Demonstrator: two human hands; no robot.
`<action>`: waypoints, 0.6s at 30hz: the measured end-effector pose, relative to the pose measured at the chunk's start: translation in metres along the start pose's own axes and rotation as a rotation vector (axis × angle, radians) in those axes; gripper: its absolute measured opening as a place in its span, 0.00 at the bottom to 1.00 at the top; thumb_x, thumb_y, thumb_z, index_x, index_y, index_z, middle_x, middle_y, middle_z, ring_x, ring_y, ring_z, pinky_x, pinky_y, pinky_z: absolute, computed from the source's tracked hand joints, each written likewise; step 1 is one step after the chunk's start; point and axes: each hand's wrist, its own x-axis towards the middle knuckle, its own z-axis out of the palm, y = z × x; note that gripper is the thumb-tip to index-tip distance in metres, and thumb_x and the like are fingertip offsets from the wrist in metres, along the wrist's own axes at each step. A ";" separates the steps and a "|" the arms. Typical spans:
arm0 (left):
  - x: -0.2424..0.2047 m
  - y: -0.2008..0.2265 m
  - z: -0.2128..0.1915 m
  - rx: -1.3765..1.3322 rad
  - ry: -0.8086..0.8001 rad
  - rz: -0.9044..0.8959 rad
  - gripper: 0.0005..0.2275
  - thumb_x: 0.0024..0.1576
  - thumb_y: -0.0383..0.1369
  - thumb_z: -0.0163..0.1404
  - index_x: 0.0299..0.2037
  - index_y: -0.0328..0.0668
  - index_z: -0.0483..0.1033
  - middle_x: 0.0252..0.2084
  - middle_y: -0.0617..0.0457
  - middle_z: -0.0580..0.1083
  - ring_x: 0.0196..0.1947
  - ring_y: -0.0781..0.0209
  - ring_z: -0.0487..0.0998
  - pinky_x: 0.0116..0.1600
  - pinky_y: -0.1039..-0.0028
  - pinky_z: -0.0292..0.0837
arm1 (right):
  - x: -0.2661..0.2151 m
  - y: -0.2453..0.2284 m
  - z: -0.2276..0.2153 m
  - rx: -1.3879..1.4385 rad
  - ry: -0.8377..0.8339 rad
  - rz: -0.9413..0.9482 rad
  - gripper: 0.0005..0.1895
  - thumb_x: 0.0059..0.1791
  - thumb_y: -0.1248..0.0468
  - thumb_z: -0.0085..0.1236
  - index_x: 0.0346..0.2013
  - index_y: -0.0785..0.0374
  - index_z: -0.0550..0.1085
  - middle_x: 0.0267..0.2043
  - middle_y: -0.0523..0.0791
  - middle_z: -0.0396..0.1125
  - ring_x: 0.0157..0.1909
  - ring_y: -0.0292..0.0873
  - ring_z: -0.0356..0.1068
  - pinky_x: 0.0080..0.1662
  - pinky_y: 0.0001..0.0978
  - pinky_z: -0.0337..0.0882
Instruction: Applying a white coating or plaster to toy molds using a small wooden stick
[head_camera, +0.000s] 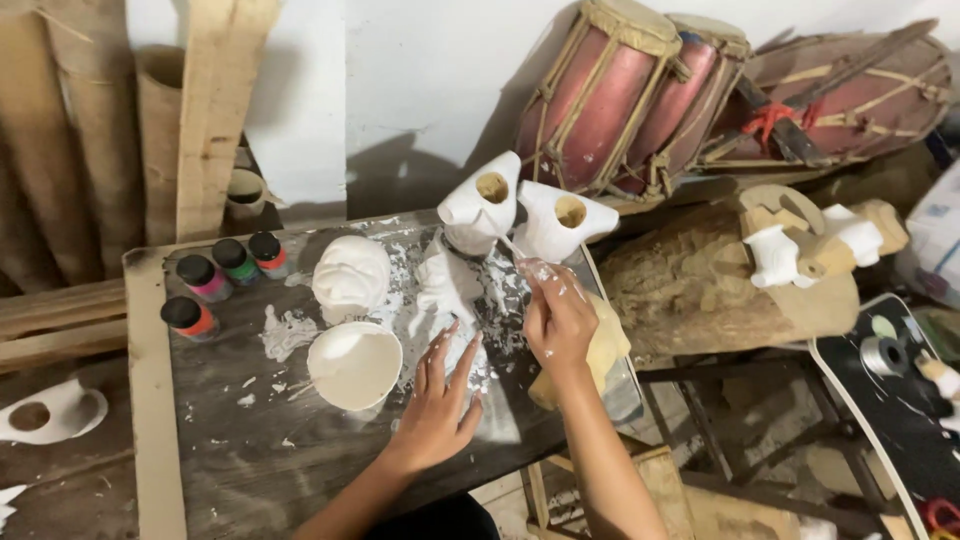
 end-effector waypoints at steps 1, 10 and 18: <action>-0.003 0.001 0.000 -0.006 -0.001 0.008 0.34 0.59 0.33 0.49 0.76 0.41 0.46 0.77 0.33 0.41 0.73 0.29 0.50 0.71 0.41 0.52 | -0.007 0.000 -0.001 -0.032 -0.003 -0.007 0.11 0.54 0.78 0.42 0.43 0.72 0.75 0.39 0.52 0.72 0.37 0.55 0.72 0.42 0.43 0.72; 0.000 -0.005 -0.002 -0.032 -0.010 0.000 0.35 0.60 0.33 0.49 0.76 0.42 0.45 0.77 0.34 0.41 0.74 0.30 0.48 0.71 0.40 0.52 | 0.006 -0.001 0.001 0.024 0.009 0.034 0.14 0.53 0.82 0.47 0.47 0.69 0.76 0.43 0.51 0.75 0.42 0.49 0.76 0.45 0.37 0.77; 0.008 0.006 -0.004 -0.068 0.005 -0.047 0.37 0.59 0.32 0.49 0.77 0.41 0.42 0.77 0.32 0.40 0.74 0.29 0.48 0.72 0.38 0.49 | 0.020 0.004 0.006 0.030 -0.032 0.042 0.15 0.52 0.82 0.44 0.47 0.69 0.76 0.43 0.51 0.74 0.42 0.49 0.74 0.44 0.36 0.73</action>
